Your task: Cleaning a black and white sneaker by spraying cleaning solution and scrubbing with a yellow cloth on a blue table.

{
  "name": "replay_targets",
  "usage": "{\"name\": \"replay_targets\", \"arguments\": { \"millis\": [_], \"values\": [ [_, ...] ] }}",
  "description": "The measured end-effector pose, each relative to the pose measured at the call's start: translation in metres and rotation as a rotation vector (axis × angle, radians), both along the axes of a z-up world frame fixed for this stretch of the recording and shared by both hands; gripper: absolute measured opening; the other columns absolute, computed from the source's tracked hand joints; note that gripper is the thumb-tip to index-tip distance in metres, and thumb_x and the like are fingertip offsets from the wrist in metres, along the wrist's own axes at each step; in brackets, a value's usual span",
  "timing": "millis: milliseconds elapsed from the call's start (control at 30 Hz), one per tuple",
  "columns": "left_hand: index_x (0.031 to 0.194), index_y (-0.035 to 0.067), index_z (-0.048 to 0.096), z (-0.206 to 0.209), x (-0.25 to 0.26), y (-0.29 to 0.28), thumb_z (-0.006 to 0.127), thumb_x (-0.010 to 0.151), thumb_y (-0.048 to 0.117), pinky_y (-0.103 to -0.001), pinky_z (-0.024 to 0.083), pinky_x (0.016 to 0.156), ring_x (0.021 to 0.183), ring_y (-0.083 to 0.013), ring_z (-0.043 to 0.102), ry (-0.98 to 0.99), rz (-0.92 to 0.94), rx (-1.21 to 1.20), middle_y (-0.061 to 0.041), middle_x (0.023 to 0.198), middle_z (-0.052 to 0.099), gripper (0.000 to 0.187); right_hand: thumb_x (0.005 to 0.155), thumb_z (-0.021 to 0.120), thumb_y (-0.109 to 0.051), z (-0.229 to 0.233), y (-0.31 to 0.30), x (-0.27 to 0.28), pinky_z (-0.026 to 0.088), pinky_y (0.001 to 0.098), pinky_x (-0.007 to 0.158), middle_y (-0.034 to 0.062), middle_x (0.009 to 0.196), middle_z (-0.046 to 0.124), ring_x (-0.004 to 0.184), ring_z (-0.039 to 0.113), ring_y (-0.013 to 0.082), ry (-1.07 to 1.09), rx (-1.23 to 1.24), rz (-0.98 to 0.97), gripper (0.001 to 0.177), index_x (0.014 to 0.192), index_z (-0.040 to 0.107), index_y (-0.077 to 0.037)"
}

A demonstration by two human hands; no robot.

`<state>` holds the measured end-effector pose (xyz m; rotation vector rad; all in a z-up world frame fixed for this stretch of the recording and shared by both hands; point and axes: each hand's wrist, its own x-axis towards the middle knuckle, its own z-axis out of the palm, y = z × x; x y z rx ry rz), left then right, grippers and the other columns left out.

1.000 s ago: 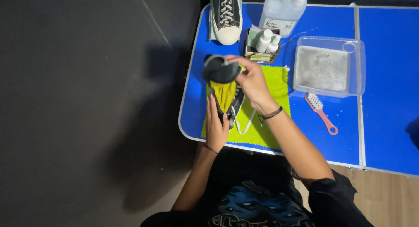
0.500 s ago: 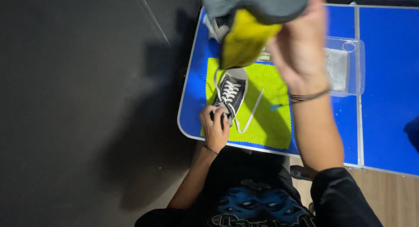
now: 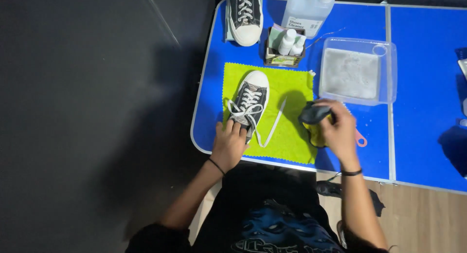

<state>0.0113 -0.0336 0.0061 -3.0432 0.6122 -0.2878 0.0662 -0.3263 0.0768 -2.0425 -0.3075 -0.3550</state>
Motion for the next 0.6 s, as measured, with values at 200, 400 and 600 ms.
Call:
{"name": "replay_targets", "arguments": {
  "millis": [200, 400, 600],
  "values": [
    [0.09, 0.017, 0.071, 0.0, 0.016, 0.01, 0.064, 0.096, 0.032, -0.056, 0.022, 0.104, 0.107, -0.0205, 0.047, 0.083, -0.199, -0.176, 0.0, 0.095, 0.056, 0.018, 0.083, 0.067, 0.001, -0.015, 0.018, -0.025, 0.046, 0.06, 0.099, 0.02, 0.155, 0.044, 0.12, 0.058, 0.0502, 0.337, -0.727, 0.068, 0.066, 0.145, 0.055, -0.017],
    [0.087, 0.018, 0.069, -0.005, 0.019, 0.019, 0.062, 0.095, 0.036, -0.045, 0.031, 0.105, 0.098, -0.0186, 0.066, 0.144, -0.169, -0.412, -0.001, 0.116, 0.072, 0.021, 0.091, 0.064, -0.022, 0.004, 0.051, -0.062, 0.039, 0.0493, 0.095, 0.0167, 0.14, 0.057, 0.127, 0.055, 0.0376, 0.062, -0.768, -0.077, 0.054, 0.145, 0.059, -0.021],
    [0.089, 0.019, 0.07, -0.025, 0.004, -0.012, 0.071, 0.091, 0.036, -0.045, 0.034, 0.101, 0.092, -0.0163, 0.069, 0.042, -0.013, -0.37, 0.003, 0.108, 0.072, 0.016, 0.088, 0.067, -0.013, -0.057, 0.098, -0.058, 0.046, 0.0353, 0.086, 0.0025, 0.112, 0.074, 0.107, 0.067, 0.0236, -0.074, -0.505, 0.136, 0.03, 0.116, 0.073, -0.02]
  ]
}}
